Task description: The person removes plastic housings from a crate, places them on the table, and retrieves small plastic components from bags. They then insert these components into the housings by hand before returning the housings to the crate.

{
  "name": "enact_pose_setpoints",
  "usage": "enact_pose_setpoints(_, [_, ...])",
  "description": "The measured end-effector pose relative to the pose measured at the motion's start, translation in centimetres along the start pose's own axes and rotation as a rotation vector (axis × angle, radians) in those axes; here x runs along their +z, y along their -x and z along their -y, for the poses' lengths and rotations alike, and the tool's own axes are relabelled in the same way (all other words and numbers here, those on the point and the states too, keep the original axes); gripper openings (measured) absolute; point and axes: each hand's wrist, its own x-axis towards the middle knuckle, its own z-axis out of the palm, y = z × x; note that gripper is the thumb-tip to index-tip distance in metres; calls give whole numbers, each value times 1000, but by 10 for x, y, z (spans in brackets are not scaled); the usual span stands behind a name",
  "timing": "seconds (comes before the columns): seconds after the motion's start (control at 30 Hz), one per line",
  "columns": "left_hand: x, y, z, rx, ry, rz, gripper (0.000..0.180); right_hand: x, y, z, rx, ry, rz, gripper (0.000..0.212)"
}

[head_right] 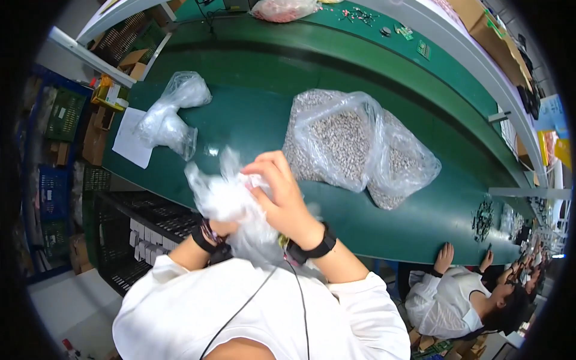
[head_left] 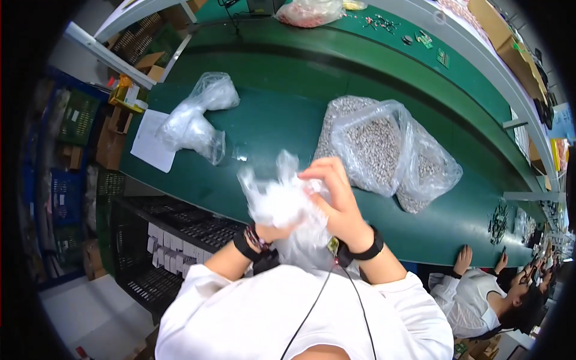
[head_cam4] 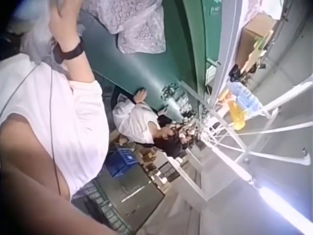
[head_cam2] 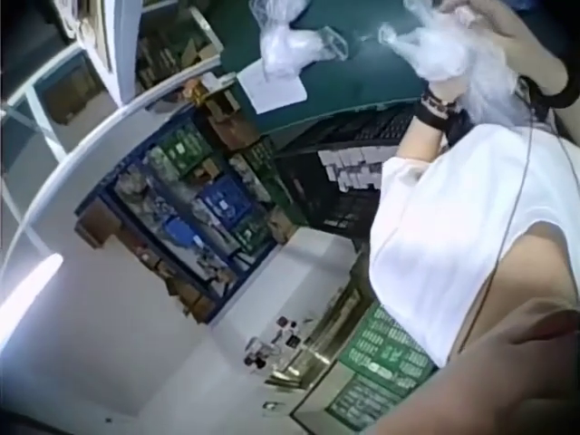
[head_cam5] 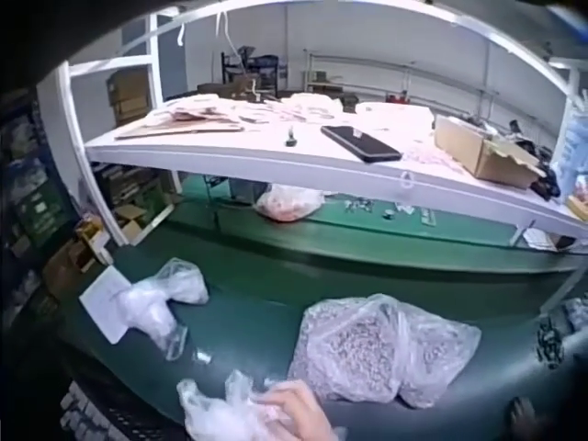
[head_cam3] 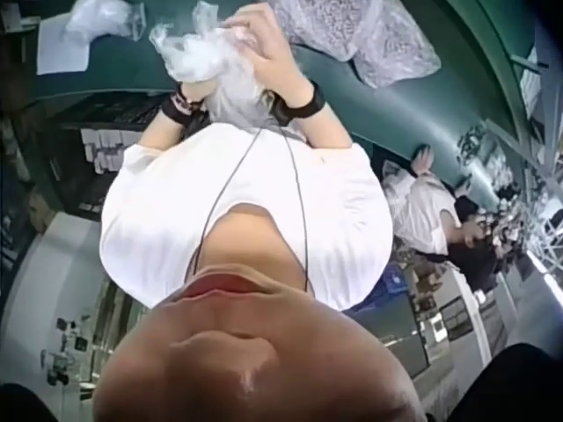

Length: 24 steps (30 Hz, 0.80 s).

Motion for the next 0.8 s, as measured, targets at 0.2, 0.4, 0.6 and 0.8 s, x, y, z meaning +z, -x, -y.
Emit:
enact_pose_setpoints(0.2, [-19, -32, 7, 167, -195, -211, 41, 37, 10, 1, 343, -572, -52, 42])
enact_pose_setpoints(0.4, [-58, -33, -2, 181, -42, 95, 40, 51, 1, -3, 540, -933, 61, 43])
enact_pose_setpoints(0.6, [-88, -46, 2, 451, -163, 110, 49, 35, -24, -4, 524, -945, -9, 40])
enact_pose_setpoints(0.8, [-82, -44, 4, -220, 1724, 13, 44, 40, -59, -14, 536, -1304, -400, 40])
